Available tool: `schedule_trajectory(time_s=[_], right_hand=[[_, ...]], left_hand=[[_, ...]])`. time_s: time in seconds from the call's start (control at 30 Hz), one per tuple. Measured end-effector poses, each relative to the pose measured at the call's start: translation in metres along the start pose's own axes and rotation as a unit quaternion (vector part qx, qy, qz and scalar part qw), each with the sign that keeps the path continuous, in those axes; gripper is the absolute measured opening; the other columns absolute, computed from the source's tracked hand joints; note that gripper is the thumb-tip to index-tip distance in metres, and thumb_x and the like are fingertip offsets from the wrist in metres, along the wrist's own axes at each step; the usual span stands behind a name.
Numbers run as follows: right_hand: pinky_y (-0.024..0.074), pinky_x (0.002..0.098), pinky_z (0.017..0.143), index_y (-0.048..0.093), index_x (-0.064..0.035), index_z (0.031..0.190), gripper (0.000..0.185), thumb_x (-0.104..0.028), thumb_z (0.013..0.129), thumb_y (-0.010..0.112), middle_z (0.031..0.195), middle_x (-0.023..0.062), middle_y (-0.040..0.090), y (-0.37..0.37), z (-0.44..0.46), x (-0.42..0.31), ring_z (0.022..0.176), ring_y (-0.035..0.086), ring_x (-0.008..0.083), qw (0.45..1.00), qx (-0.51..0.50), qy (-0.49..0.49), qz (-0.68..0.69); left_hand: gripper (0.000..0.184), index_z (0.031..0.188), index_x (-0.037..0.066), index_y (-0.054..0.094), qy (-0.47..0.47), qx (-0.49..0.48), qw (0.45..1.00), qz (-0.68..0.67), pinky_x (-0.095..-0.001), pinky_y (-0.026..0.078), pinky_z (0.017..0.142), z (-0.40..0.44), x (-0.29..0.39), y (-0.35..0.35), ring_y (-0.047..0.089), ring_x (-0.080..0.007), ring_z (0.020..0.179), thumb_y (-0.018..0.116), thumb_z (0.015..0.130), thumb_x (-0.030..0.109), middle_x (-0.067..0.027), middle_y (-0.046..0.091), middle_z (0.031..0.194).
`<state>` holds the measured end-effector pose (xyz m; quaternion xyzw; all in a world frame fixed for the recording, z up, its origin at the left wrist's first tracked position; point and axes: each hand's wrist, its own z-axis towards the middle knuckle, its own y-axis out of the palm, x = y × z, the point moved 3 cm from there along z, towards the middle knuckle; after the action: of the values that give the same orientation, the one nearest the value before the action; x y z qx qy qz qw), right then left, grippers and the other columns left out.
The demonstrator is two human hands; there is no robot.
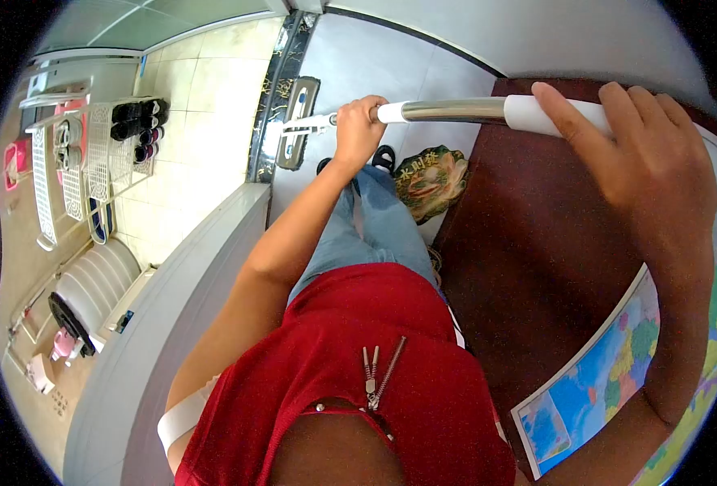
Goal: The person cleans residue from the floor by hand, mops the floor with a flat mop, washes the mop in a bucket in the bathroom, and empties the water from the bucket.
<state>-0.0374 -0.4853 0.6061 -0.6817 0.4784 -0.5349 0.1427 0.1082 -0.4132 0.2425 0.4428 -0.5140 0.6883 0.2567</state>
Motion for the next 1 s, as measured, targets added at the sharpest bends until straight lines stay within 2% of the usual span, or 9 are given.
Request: schedule_trajectory(time_s=[0.1, 0.2, 0.3, 0.4, 0.5, 0.6, 0.77, 0.93, 1.0], right_hand=[[0.054, 0.0339, 0.075, 0.057, -0.0234, 0.132, 0.062, -0.004, 0.075, 0.07, 0.086, 0.0068, 0.059, -0.003, 0.004, -0.006, 0.079, 0.062, 0.02, 0.999, 0.032, -0.025, -0.006], [0.0486, 0.0316, 0.071, 0.06, -0.0236, 0.126, 0.049, -0.011, 0.079, 0.062, 0.081, 0.0037, 0.054, -0.004, 0.001, -0.018, 0.076, 0.057, 0.0175, 0.999, 0.041, -0.007, 0.006], [0.047, 0.0312, 0.067, 0.061, -0.0236, 0.124, 0.047, -0.011, 0.079, 0.061, 0.077, 0.0019, 0.049, -0.001, -0.012, -0.029, 0.072, 0.054, 0.016, 0.999, 0.032, 0.023, 0.008], [0.0461, 0.0312, 0.065, 0.062, -0.0233, 0.124, 0.048, -0.01, 0.077, 0.062, 0.08, 0.0025, 0.051, 0.009, -0.034, -0.039, 0.073, 0.054, 0.0158, 0.999, 0.007, 0.05, 0.001], [0.048, 0.0306, 0.068, 0.059, -0.0238, 0.127, 0.053, -0.007, 0.077, 0.064, 0.083, 0.0037, 0.054, 0.003, -0.057, -0.04, 0.076, 0.056, 0.0166, 0.998, -0.01, 0.059, 0.031], [0.0517, 0.0302, 0.072, 0.059, -0.0236, 0.13, 0.061, -0.003, 0.074, 0.072, 0.091, 0.0066, 0.062, -0.009, -0.097, -0.03, 0.085, 0.062, 0.0184, 0.995, -0.063, 0.077, 0.006], [0.0527, 0.0308, 0.073, 0.055, -0.026, 0.133, 0.062, -0.008, 0.077, 0.073, 0.096, 0.0062, 0.064, -0.021, -0.159, -0.002, 0.086, 0.062, 0.0193, 0.987, -0.116, 0.092, -0.063], [0.0529, 0.0293, 0.069, 0.051, -0.0293, 0.136, 0.063, -0.008, 0.08, 0.07, 0.097, 0.0057, 0.064, -0.03, -0.131, -0.012, 0.083, 0.062, 0.0169, 0.982, -0.123, 0.1, -0.104], [0.0527, 0.0277, 0.068, 0.05, -0.0298, 0.138, 0.065, -0.006, 0.081, 0.069, 0.096, 0.0053, 0.063, -0.028, -0.103, -0.022, 0.082, 0.062, 0.016, 0.983, -0.103, 0.082, -0.125]], left_hand=[[0.009, 0.082, 0.004, 0.068, -0.004, -0.003, 1.0, 0.001, -0.0458, 0.047, 0.07, -0.017, -0.003, -0.006, 0.062, -0.0373, 0.072, 0.064, 0.074, 0.006, -0.0176, 0.065, 0.073], [0.012, 0.084, 0.004, 0.068, -0.02, -0.038, 0.999, 0.013, -0.0444, 0.048, 0.069, -0.031, -0.009, -0.009, 0.063, -0.0364, 0.073, 0.064, 0.074, 0.007, -0.0176, 0.065, 0.074], [0.013, 0.086, 0.004, 0.068, 0.019, -0.072, 0.997, -0.032, -0.0434, 0.049, 0.069, -0.036, -0.005, -0.007, 0.063, -0.0356, 0.074, 0.064, 0.073, 0.005, -0.0174, 0.066, 0.076], [0.017, 0.086, 0.005, 0.068, 0.022, -0.121, 0.992, -0.038, -0.0424, 0.05, 0.07, -0.037, -0.002, 0.015, 0.064, -0.0346, 0.075, 0.065, 0.07, 0.002, -0.0167, 0.066, 0.078], [0.02, 0.086, 0.007, 0.069, 0.03, -0.113, 0.992, -0.036, -0.0429, 0.05, 0.071, -0.046, 0.014, 0.026, 0.064, -0.0343, 0.074, 0.066, 0.068, 0.001, -0.0159, 0.067, 0.079], [0.017, 0.082, 0.008, 0.067, 0.054, -0.103, 0.992, -0.038, -0.043, 0.048, 0.07, -0.049, 0.052, 0.028, 0.064, -0.0325, 0.074, 0.069, 0.066, 0.005, -0.0124, 0.066, 0.074], [0.015, 0.081, 0.011, 0.065, 0.103, -0.124, 0.985, -0.057, -0.0427, 0.045, 0.071, -0.029, 0.103, 0.045, 0.063, -0.0303, 0.075, 0.071, 0.067, 0.011, -0.0089, 0.065, 0.073], [0.009, 0.079, 0.013, 0.065, 0.135, -0.113, 0.984, -0.025, -0.0437, 0.046, 0.069, 0.001, 0.09, 0.064, 0.064, -0.0306, 0.073, 0.069, 0.071, 0.015, -0.0092, 0.065, 0.073], [0.008, 0.078, 0.012, 0.066, 0.111, -0.112, 0.987, -0.009, -0.0446, 0.048, 0.068, 0.015, 0.071, 0.065, 0.064, -0.0317, 0.072, 0.068, 0.072, 0.016, -0.0107, 0.065, 0.072]])
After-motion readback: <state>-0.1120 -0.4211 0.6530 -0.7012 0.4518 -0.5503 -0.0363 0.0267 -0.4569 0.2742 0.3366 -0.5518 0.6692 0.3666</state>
